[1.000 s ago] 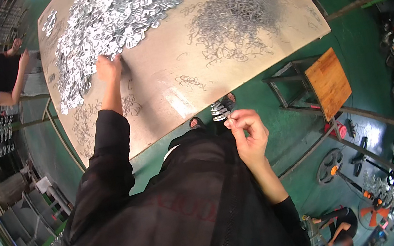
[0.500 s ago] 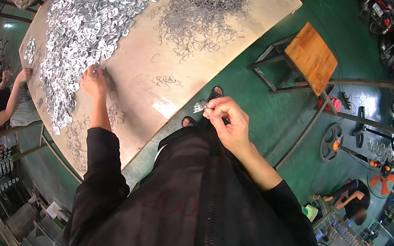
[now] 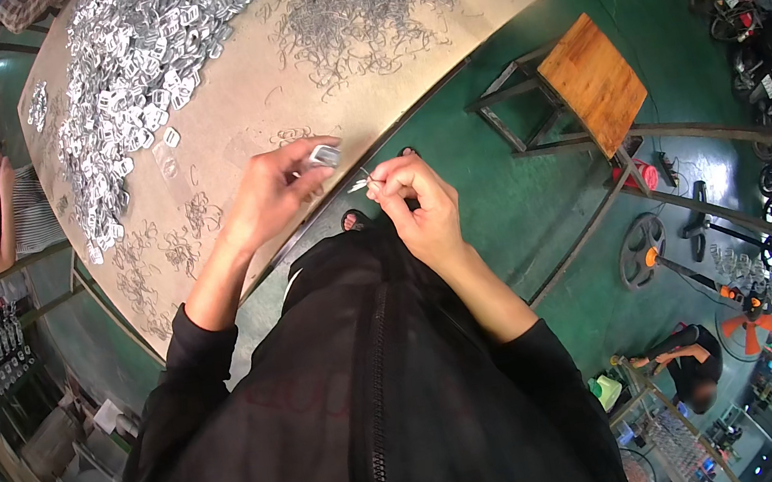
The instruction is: The person strings small metal buckles onto a metal hook, picking them from a pile and sliding them one by one onto the wire, then hangs the completed string onto a large industrial metal rack.
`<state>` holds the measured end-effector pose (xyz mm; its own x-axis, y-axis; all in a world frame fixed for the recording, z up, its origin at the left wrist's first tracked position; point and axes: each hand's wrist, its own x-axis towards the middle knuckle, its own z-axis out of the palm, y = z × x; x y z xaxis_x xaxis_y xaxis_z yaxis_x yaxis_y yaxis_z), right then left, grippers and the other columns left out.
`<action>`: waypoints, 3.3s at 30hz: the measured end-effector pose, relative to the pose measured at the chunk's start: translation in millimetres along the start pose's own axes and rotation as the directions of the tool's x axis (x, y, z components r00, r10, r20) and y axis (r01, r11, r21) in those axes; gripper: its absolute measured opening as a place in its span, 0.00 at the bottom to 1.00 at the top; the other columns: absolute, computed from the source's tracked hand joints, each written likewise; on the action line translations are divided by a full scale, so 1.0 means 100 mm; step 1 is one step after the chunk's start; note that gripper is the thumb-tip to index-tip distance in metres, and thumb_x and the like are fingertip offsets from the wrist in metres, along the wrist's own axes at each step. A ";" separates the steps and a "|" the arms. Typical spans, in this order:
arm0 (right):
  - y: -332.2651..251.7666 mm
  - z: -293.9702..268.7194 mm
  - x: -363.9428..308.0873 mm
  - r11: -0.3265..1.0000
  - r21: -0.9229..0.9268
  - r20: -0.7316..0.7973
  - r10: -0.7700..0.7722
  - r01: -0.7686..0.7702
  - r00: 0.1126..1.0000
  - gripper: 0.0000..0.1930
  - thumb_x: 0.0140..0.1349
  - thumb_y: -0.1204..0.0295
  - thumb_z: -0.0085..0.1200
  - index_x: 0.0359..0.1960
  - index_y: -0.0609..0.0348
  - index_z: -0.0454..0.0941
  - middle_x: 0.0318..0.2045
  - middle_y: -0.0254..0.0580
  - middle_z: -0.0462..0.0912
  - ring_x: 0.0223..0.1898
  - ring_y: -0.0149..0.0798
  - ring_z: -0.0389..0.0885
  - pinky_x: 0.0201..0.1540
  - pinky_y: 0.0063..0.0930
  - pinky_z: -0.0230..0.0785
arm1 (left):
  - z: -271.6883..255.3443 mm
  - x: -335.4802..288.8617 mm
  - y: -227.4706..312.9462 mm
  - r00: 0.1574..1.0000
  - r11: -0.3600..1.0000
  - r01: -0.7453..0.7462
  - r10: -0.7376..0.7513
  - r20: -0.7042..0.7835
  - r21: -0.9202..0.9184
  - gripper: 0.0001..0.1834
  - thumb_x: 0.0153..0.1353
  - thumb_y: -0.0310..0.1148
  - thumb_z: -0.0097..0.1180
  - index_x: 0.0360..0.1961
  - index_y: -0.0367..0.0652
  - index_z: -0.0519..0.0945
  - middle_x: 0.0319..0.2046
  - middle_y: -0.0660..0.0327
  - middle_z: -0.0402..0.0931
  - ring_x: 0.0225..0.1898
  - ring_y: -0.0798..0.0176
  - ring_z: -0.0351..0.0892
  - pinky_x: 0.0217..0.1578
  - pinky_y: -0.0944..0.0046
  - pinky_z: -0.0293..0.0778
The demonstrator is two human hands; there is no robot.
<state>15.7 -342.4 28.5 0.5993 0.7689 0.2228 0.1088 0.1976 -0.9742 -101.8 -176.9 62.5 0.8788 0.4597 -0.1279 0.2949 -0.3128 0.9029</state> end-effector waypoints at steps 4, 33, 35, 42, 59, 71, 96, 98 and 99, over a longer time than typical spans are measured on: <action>0.00 -0.01 0.00 0.999 -0.033 0.033 0.013 -0.012 0.999 0.07 0.58 0.87 0.51 0.27 0.64 0.67 0.35 0.43 0.75 0.33 0.30 0.79 0.38 0.24 0.77 | 0.08 0.01 0.24 0.998 1.000 -0.004 0.004 0.058 0.002 0.16 0.54 0.24 0.57 0.46 0.38 0.78 0.30 0.51 0.79 0.26 0.59 0.80 0.30 0.63 0.74; 1.27 -0.52 1.56 0.477 -0.850 0.348 0.189 0.224 0.918 0.06 0.56 0.69 0.56 0.32 0.56 0.76 0.32 0.41 0.77 0.32 0.48 0.79 0.36 0.40 0.71 | 0.72 0.02 0.06 0.964 0.994 -0.097 0.105 -0.242 0.045 0.12 0.51 0.24 0.61 0.39 0.43 0.82 0.28 0.60 0.77 0.28 0.58 0.78 0.30 0.63 0.75; 1.31 -0.52 1.56 0.433 -0.856 0.392 0.189 0.282 0.900 0.06 0.57 0.70 0.55 0.33 0.57 0.75 0.33 0.44 0.77 0.33 0.50 0.78 0.36 0.41 0.71 | 0.72 0.00 0.06 0.966 0.995 -0.090 0.098 -0.241 0.046 0.12 0.52 0.23 0.60 0.39 0.42 0.82 0.28 0.59 0.77 0.28 0.57 0.78 0.30 0.63 0.75; 1.22 -0.48 1.43 0.809 -0.542 0.257 0.416 -0.226 0.872 0.04 0.61 0.74 0.51 0.34 0.61 0.72 0.29 0.44 0.78 0.29 0.39 0.80 0.33 0.32 0.72 | 0.73 -0.05 0.05 0.972 0.998 -0.051 0.056 -0.227 0.028 0.13 0.53 0.21 0.60 0.41 0.41 0.82 0.31 0.57 0.78 0.31 0.58 0.78 0.33 0.64 0.74; -0.12 -0.08 0.12 0.882 0.149 0.021 0.449 -0.447 0.893 0.05 0.61 0.82 0.50 0.36 0.62 0.69 0.29 0.38 0.77 0.28 0.26 0.78 0.31 0.19 0.74 | 0.64 -0.20 -0.05 0.961 0.994 -0.104 0.094 -0.259 -0.022 0.14 0.52 0.21 0.59 0.42 0.41 0.82 0.27 0.57 0.75 0.26 0.56 0.76 0.28 0.62 0.71; -0.10 0.20 -0.08 0.988 0.126 -0.074 0.094 -0.084 0.993 0.07 0.62 0.87 0.46 0.33 0.61 0.64 0.38 0.44 0.74 0.32 0.29 0.77 0.35 0.22 0.73 | 0.55 -0.37 -0.13 0.913 0.953 -0.299 0.298 -0.278 0.041 0.19 0.52 0.23 0.61 0.48 0.43 0.79 0.33 0.56 0.78 0.34 0.55 0.79 0.35 0.61 0.75; -0.09 0.24 -0.07 0.998 0.052 -0.069 -0.017 0.021 0.997 0.08 0.61 0.85 0.49 0.27 0.63 0.66 0.35 0.43 0.73 0.30 0.29 0.77 0.34 0.21 0.74 | -1.86 0.03 -2.31 0.748 0.793 0.588 -0.459 -0.480 0.158 0.23 0.45 0.36 0.69 0.41 0.35 0.78 0.29 0.56 0.79 0.27 0.66 0.78 0.29 0.65 0.73; -0.07 0.23 -0.05 0.998 0.061 -0.070 -0.022 0.027 0.997 0.08 0.61 0.85 0.49 0.27 0.63 0.66 0.34 0.42 0.73 0.30 0.28 0.76 0.34 0.21 0.73 | -1.82 -0.02 -2.23 0.720 0.754 0.639 -0.516 -0.464 0.153 0.22 0.46 0.37 0.69 0.40 0.35 0.78 0.29 0.57 0.79 0.27 0.66 0.77 0.28 0.66 0.73; -0.06 0.22 -0.03 0.996 0.077 -0.063 -0.032 0.036 0.998 0.08 0.61 0.85 0.49 0.26 0.63 0.66 0.35 0.42 0.73 0.30 0.28 0.76 0.34 0.20 0.73 | -1.79 -0.04 -2.18 0.706 0.737 0.658 -0.532 -0.468 0.156 0.21 0.47 0.37 0.68 0.39 0.35 0.78 0.28 0.57 0.79 0.27 0.67 0.76 0.28 0.67 0.72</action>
<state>-4.3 -332.9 34.5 0.6441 0.7225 0.2510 0.0693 0.2717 -0.9599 -236.4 38.5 -60.0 0.2884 0.8796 -0.3782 0.8539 -0.0577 0.5172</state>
